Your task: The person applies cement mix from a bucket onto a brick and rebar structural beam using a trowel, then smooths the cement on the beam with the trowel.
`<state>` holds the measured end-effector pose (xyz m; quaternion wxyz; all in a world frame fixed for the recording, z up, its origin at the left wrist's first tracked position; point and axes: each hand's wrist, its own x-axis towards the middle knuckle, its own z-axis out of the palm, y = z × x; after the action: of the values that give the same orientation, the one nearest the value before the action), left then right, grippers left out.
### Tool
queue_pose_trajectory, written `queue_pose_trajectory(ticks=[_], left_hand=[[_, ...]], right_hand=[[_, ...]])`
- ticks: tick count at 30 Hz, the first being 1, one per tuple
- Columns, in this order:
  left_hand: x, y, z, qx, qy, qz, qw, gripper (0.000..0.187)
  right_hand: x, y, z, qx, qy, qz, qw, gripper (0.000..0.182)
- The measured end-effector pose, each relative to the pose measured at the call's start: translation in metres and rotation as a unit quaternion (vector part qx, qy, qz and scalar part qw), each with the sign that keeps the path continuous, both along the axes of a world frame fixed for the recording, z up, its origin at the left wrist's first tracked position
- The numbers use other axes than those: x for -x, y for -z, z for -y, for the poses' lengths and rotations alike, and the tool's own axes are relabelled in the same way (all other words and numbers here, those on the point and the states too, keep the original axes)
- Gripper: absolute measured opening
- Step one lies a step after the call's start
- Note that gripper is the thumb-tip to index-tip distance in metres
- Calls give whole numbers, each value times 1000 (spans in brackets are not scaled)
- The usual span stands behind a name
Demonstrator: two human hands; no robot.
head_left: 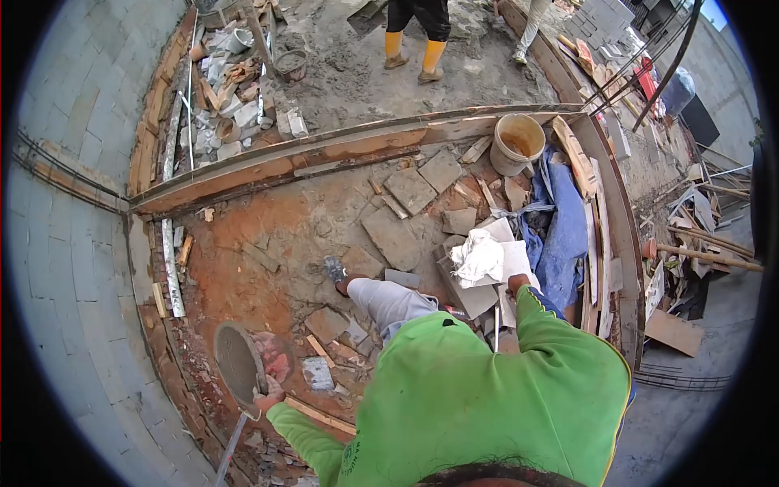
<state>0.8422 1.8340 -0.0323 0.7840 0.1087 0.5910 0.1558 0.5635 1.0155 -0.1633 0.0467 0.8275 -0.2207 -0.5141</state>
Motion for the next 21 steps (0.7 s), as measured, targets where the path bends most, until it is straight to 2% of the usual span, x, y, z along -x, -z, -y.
queue_pose_trajectory(ticks=[1,2,3,4,5,6,7,8,9,11,13,16,18,20,21], left_hand=[[-20,1,-6,-13,2,-7,1000,47],[-34,-4,-2,53,-52,-23,997,46],[-39,-24,-7,107,-105,-43,988,44],[-48,-26,-10,73,-91,-75,990,44],[-76,-24,-13,42,-76,-99,991,43],[-101,-21,-23,35,-82,-92,992,43],[-115,-14,-35,67,-97,-115,986,43],[-127,-11,-43,101,-112,-139,979,43],[-146,-16,-41,99,-122,-173,972,42],[-170,-11,-36,79,-110,-157,978,41],[-204,-7,-30,60,-88,-140,984,40],[-266,-1,-17,84,-121,-193,970,41],[-318,9,-12,125,-83,-196,969,42],[-376,56,-25,135,-42,-167,976,45],[-414,82,-30,190,-41,-196,961,45]], right_hand=[[-60,10,-14,-42,385,84,918,9],[-106,3,-31,-36,139,85,986,10],[-165,-15,-56,-69,-50,76,993,10],[-233,-36,-77,-104,-151,105,977,11],[-300,-65,-100,-149,-182,153,960,13],[-362,-82,-124,-180,35,251,951,13],[-423,-100,-149,-220,234,375,870,20],[-470,-149,-171,-224,248,448,829,25],[-508,-185,-183,-228,243,448,829,25],[-567,-235,-200,-252,148,510,809,29],[-605,-247,-197,-254,172,501,809,28],[-647,-247,-183,-226,185,500,816,26],[-674,-236,-173,-249,338,477,772,24],[-705,-231,-175,-222,379,480,759,23],[-723,-227,-175,-199,416,480,746,22]])
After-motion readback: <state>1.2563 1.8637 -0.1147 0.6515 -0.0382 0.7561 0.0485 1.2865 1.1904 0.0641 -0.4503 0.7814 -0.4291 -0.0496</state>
